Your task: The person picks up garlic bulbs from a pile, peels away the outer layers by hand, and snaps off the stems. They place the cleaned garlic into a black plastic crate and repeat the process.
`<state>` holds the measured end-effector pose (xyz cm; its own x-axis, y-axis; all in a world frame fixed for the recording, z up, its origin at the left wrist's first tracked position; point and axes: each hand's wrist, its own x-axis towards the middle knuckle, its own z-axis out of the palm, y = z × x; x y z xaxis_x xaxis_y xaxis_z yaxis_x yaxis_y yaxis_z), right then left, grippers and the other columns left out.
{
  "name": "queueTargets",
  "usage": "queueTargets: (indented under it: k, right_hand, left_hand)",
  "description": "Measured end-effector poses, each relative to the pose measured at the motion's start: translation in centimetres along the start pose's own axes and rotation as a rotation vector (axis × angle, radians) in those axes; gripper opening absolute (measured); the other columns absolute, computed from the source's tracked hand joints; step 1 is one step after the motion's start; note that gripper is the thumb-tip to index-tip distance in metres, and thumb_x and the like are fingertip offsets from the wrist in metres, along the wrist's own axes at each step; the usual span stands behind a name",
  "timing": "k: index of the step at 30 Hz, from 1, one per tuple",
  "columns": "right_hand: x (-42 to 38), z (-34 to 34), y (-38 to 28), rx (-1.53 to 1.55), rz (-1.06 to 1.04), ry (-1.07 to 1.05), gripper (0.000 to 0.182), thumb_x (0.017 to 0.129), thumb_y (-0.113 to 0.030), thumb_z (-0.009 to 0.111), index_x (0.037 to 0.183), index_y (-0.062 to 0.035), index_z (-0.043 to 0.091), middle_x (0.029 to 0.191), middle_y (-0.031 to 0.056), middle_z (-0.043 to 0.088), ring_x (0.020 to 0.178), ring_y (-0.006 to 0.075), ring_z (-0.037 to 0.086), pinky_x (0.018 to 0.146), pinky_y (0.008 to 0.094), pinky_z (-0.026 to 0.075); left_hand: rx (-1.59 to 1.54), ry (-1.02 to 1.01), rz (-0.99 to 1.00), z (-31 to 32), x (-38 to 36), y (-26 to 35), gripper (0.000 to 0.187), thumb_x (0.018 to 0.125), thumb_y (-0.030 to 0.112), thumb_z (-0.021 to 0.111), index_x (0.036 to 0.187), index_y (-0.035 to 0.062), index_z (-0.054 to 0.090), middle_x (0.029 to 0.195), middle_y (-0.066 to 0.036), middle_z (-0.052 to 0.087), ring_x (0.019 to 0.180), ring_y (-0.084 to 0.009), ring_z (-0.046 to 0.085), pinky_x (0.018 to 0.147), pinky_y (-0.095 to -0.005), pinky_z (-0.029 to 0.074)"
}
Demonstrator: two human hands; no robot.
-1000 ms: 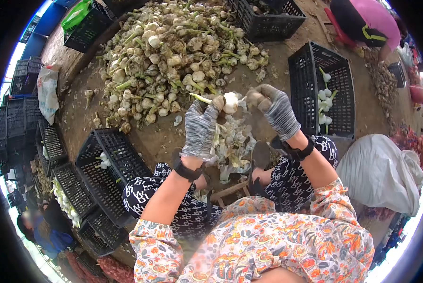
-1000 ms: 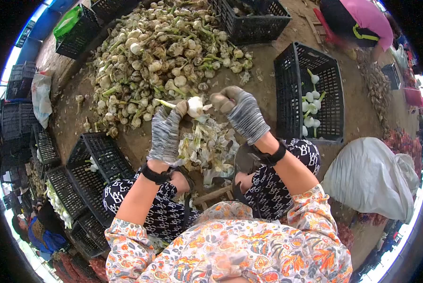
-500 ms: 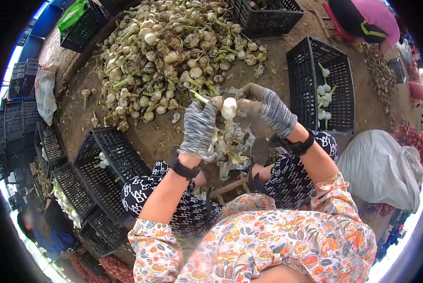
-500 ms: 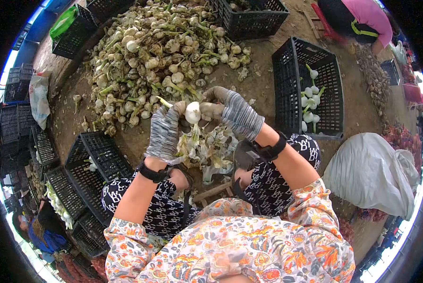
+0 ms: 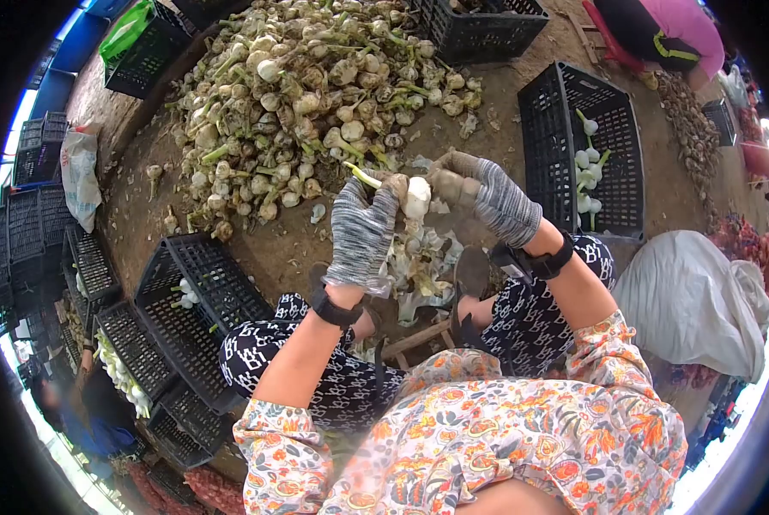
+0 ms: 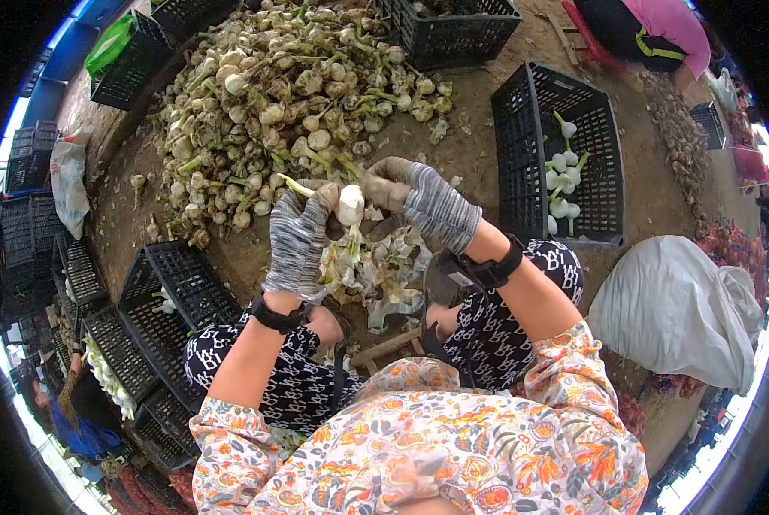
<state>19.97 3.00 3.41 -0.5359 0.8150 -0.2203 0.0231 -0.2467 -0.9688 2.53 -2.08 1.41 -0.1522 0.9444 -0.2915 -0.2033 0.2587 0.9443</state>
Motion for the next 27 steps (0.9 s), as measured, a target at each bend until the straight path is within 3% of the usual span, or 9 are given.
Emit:
queueTargets:
  k: [1, 4, 7, 8, 12, 15, 16, 20, 27]
  right_hand:
    - [0.1, 0.0, 0.3, 0.002, -0.048, 0.022, 0.028, 0.08, -0.019, 0.064, 0.095, 0.0011, 0.052, 0.079, 0.0073, 0.059, 0.065, 0.0115, 0.058, 0.059, 0.0267, 0.052]
    - [-0.7, 1.4, -1.7, -0.05, 0.182, 0.071, 0.026, 0.079, -0.018, 0.065, 0.095, -0.0015, 0.053, 0.076, 0.0043, 0.057, 0.066, 0.0114, 0.057, 0.059, 0.0259, 0.05]
    - [-0.7, 1.7, 0.2, -0.611, -0.176, 0.147, 0.023, 0.077, -0.014, 0.064, 0.094, -0.0032, 0.053, 0.074, 0.0023, 0.056, 0.067, 0.0102, 0.054, 0.057, 0.0257, 0.048]
    - [-0.6, 1.4, 0.7, -0.409, -0.311, 0.127, 0.018, 0.077, -0.005, 0.059, 0.093, -0.002, 0.052, 0.074, 0.0017, 0.056, 0.068, 0.0086, 0.052, 0.058, 0.0245, 0.046]
    - [0.0, -0.6, 0.5, -0.113, -0.126, 0.302, 0.017, 0.078, 0.004, 0.051, 0.094, -0.001, 0.054, 0.081, 0.0026, 0.057, 0.07, 0.0081, 0.053, 0.065, 0.0221, 0.046]
    - [-0.3, -0.5, -0.4, -0.264, -0.261, 0.301, 0.017, 0.079, 0.0, 0.054, 0.096, -0.0012, 0.056, 0.084, 0.0032, 0.058, 0.072, 0.0085, 0.054, 0.067, 0.0225, 0.047]
    - [-0.7, -0.1, -1.2, -0.13, -0.076, 0.224, 0.018, 0.082, -0.009, 0.058, 0.097, 0.0004, 0.057, 0.086, 0.0037, 0.059, 0.074, 0.0091, 0.055, 0.067, 0.0233, 0.048]
    - [-0.2, -0.4, 0.2, -0.122, 0.04, 0.079, 0.032, 0.082, -0.022, 0.062, 0.1, 0.0017, 0.052, 0.082, 0.0075, 0.057, 0.07, 0.0125, 0.06, 0.058, 0.0256, 0.053]
    - [-0.7, -1.3, -0.4, -0.016, 0.086, -0.109, 0.033, 0.082, -0.02, 0.062, 0.102, 0.0044, 0.05, 0.084, 0.0086, 0.057, 0.072, 0.0143, 0.061, 0.059, 0.0259, 0.054]
  left_hand:
    - [-0.019, 0.005, 0.008, 0.1, -0.1, 0.1, 0.019, 0.084, 0.021, 0.06, 0.09, 0.0033, 0.057, 0.068, -0.002, 0.059, 0.053, -0.0064, 0.052, 0.046, -0.0191, 0.042]
    - [0.103, 0.056, 0.067, 0.3, -0.1, -0.1, 0.018, 0.084, 0.02, 0.06, 0.089, 0.0027, 0.057, 0.07, -0.001, 0.058, 0.053, -0.0062, 0.052, 0.047, -0.019, 0.042]
    - [0.153, 0.069, 0.102, 0.5, -0.5, 0.3, 0.011, 0.083, 0.011, 0.061, 0.083, 0.0014, 0.056, 0.072, -0.002, 0.057, 0.064, -0.0069, 0.05, 0.057, -0.0221, 0.042]
    - [0.112, 0.045, 0.12, 0.5, -0.3, 0.1, 0.01, 0.082, 0.01, 0.061, 0.082, 0.0018, 0.055, 0.071, -0.002, 0.056, 0.063, -0.0069, 0.049, 0.058, -0.0222, 0.042]
    - [0.109, 0.005, 0.149, 0.7, -0.7, 0.3, 0.009, 0.082, 0.009, 0.06, 0.081, 0.0017, 0.054, 0.074, -0.002, 0.055, 0.065, -0.0074, 0.049, 0.06, -0.0223, 0.043]
    - [0.045, -0.013, 0.158, 0.8, -0.7, 0.4, 0.01, 0.082, 0.008, 0.06, 0.08, 0.0013, 0.053, 0.079, -0.004, 0.055, 0.068, -0.008, 0.049, 0.062, -0.0223, 0.042]
    - [0.037, -0.022, 0.15, 0.8, -0.8, 0.7, 0.01, 0.082, 0.008, 0.06, 0.08, 0.0011, 0.053, 0.081, -0.004, 0.055, 0.07, -0.0082, 0.049, 0.063, -0.0224, 0.042]
    - [0.095, -0.132, 0.197, 0.5, -0.5, -0.2, 0.009, 0.081, 0.007, 0.06, 0.081, 0.0009, 0.053, 0.087, -0.005, 0.055, 0.074, -0.0086, 0.049, 0.065, -0.0226, 0.042]
    - [0.085, -0.216, 0.232, 0.1, -0.5, 0.6, 0.013, 0.084, 0.013, 0.059, 0.089, 0.001, 0.056, 0.089, -0.005, 0.059, 0.074, -0.0085, 0.055, 0.066, -0.0218, 0.046]
